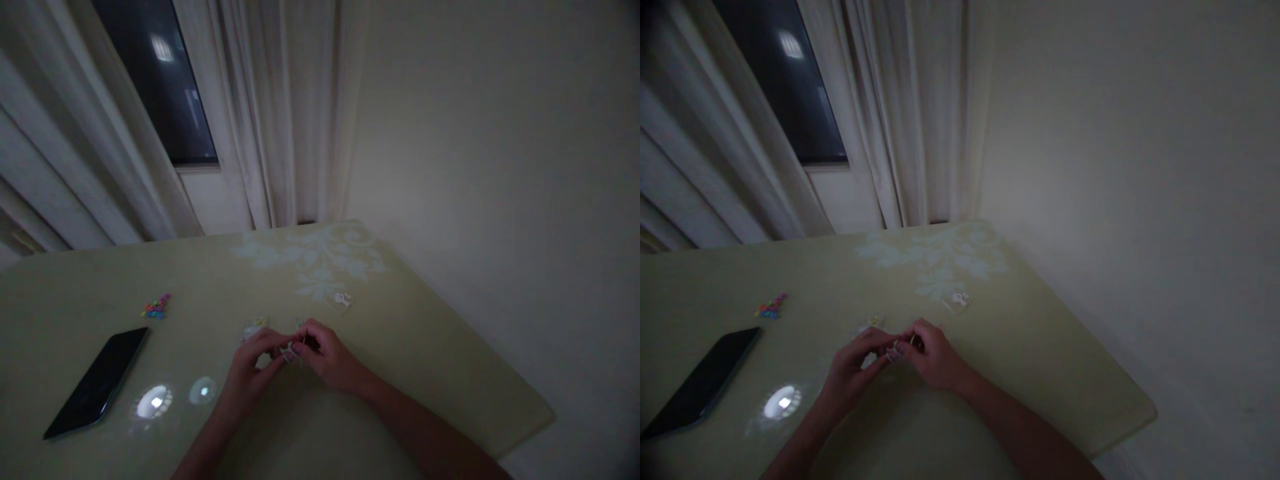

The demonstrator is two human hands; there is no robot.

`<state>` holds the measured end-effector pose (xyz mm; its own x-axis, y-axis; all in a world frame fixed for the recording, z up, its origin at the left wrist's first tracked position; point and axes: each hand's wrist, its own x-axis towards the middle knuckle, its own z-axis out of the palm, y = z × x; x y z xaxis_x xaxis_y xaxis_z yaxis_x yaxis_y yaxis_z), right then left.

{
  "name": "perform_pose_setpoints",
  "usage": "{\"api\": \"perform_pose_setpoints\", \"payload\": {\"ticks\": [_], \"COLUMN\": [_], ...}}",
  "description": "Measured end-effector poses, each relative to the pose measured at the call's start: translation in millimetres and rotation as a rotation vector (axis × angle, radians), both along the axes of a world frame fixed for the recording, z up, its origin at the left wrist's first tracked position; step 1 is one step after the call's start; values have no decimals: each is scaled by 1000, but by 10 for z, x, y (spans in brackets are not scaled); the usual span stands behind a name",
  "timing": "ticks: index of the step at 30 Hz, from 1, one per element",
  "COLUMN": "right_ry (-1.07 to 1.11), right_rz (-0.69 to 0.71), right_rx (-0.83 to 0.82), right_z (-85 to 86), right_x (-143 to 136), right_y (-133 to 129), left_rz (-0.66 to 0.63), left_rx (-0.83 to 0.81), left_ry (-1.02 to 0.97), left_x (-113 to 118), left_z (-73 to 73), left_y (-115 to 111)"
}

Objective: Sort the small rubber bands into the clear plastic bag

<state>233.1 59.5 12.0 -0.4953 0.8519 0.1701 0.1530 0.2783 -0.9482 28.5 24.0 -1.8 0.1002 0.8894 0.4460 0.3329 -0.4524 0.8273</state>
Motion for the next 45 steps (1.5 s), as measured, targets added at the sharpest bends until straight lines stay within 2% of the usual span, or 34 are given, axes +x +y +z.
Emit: {"api": "perform_pose_setpoints", "payload": {"ticks": [3,6,10,14,19,24,28,34,40,45], "right_ry": [43,42,-178,-441,-641,-729,-644,-287,44,169], "right_rz": [36,43,-41,69,142,154,121,17,-86,-62], "right_rx": [-86,-104,190,431,606,669,601,358,60,10], "right_z": [-23,-64,-146,-221,-311,-345,-305,-191,-125,-111], "right_x": [-18,-30,-30,-57,-159,-211,-182,-139,-142,-145], "right_y": [6,18,14,-4,-10,-35,-55,-62,-70,-81], "left_rz": [2,47,169,202,178,261,278,248,72,-45], "left_rx": [85,58,-75,-109,-119,-108,-106,-120,-180,-91], "left_ry": [-3,-71,-232,-266,-297,-254,-278,-309,-270,-151], "left_x": [-15,-17,-25,-35,-44,-57,-43,-61,-58,-46], "left_z": [30,79,132,128,92,73,92,68,23,58], "left_y": [-5,-36,-60,-38,-21,-22,-9,29,36,40]}}
